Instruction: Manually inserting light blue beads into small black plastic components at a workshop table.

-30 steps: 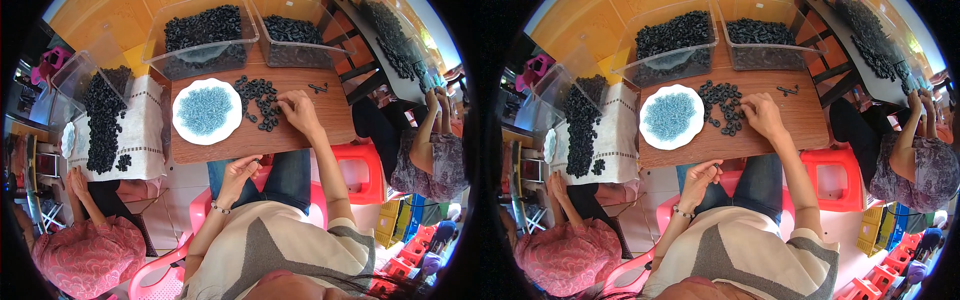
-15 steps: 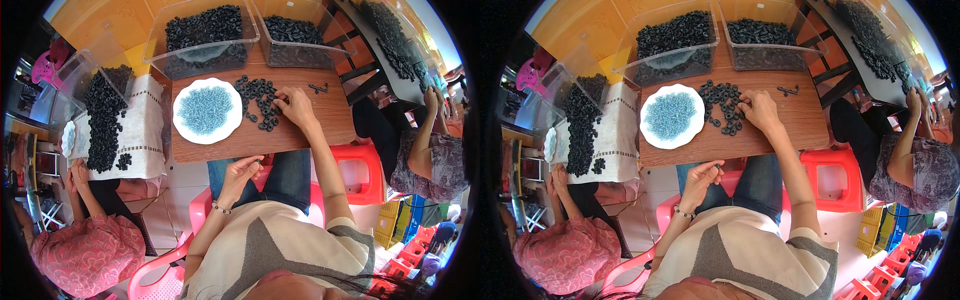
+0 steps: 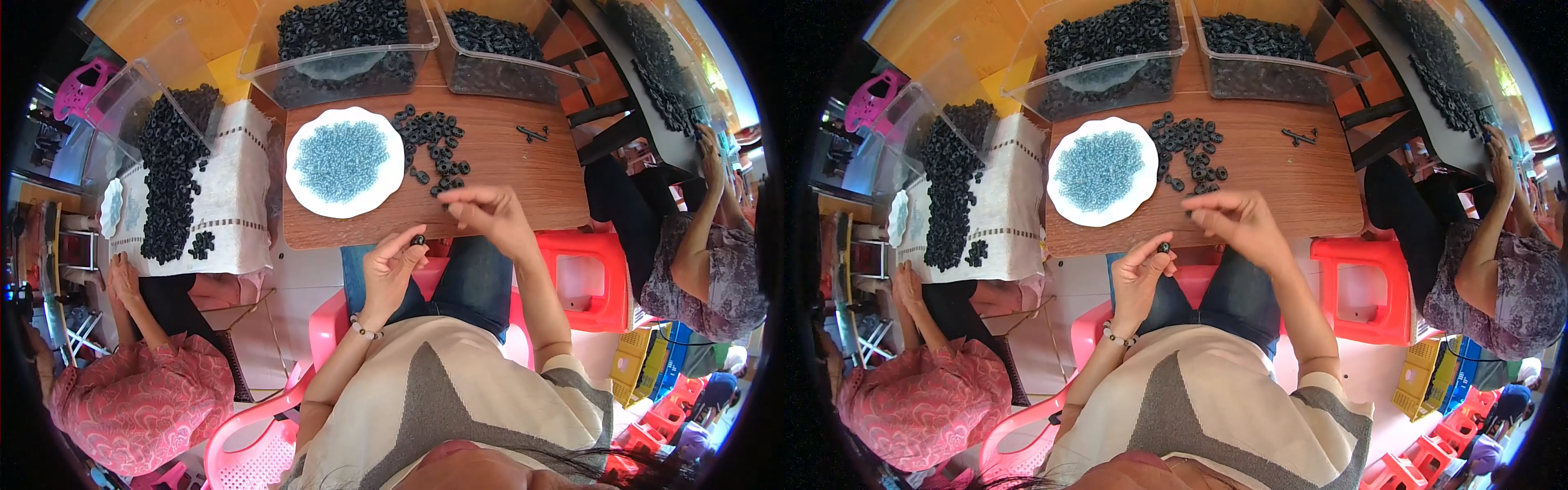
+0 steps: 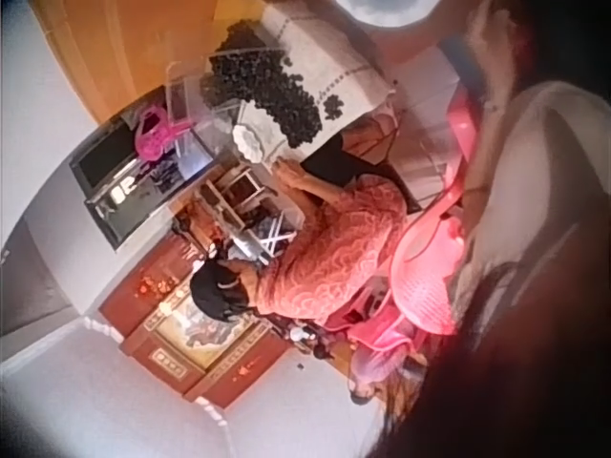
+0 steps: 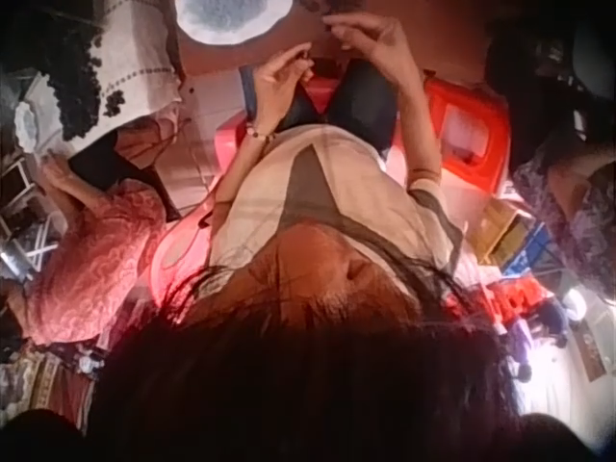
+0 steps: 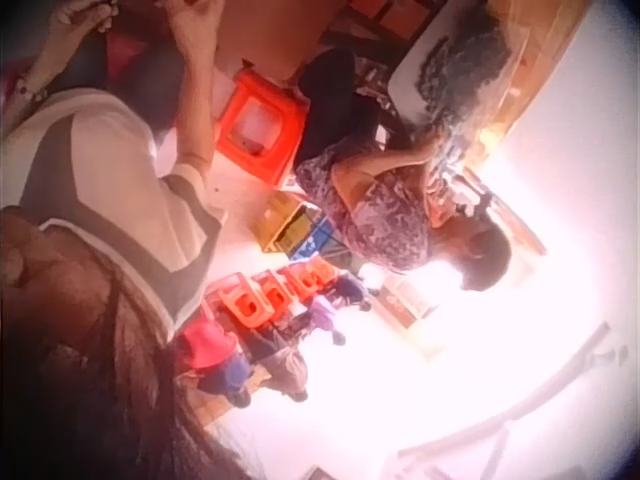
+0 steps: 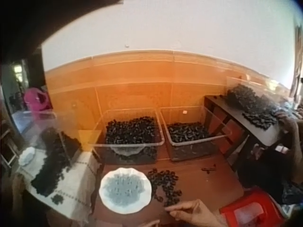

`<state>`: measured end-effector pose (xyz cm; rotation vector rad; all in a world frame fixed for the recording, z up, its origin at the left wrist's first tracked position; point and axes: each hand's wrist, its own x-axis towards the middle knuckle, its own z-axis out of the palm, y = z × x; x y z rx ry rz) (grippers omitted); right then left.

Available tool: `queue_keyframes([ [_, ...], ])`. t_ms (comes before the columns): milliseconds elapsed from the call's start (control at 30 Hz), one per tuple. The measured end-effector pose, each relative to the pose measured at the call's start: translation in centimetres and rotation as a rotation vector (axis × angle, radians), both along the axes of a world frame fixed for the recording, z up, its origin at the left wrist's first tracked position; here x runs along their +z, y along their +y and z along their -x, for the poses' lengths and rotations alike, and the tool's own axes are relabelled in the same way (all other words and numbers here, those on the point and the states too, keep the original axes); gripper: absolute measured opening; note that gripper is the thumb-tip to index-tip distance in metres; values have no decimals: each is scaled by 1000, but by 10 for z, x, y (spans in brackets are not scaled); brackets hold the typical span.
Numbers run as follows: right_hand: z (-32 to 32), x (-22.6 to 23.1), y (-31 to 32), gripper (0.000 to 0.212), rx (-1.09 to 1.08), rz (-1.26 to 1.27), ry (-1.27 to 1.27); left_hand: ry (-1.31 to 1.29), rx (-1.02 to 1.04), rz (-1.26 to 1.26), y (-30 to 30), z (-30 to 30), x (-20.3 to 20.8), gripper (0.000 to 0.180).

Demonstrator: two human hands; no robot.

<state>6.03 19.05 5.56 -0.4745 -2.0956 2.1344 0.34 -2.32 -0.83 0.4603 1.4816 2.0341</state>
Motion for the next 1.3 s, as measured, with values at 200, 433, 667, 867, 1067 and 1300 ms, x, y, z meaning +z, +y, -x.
queue_keyframes([
  [200, -20, 7, -37, 23, 79, 134, 94, 132, 72, -53, 3, -2, 4, 34],
  [433, -25, -3, -47, 21, -18, 175, 114, 360, 104, 44, 0, -2, 6, 34],
  [667, -28, -3, -44, 17, -25, 66, 44, 453, 104, 130, -2, -1, 11, 34],
  [867, -32, 4, -45, 16, -41, -22, 9, 480, 107, 141, -1, -2, 7, 35],
  [1067, -32, 3, -46, 16, -25, -163, -16, 594, 115, 186, -2, -3, 6, 33],
  [1300, -31, -1, -45, 11, 3, -76, -70, 682, 98, 211, -6, -1, 5, 29],
])
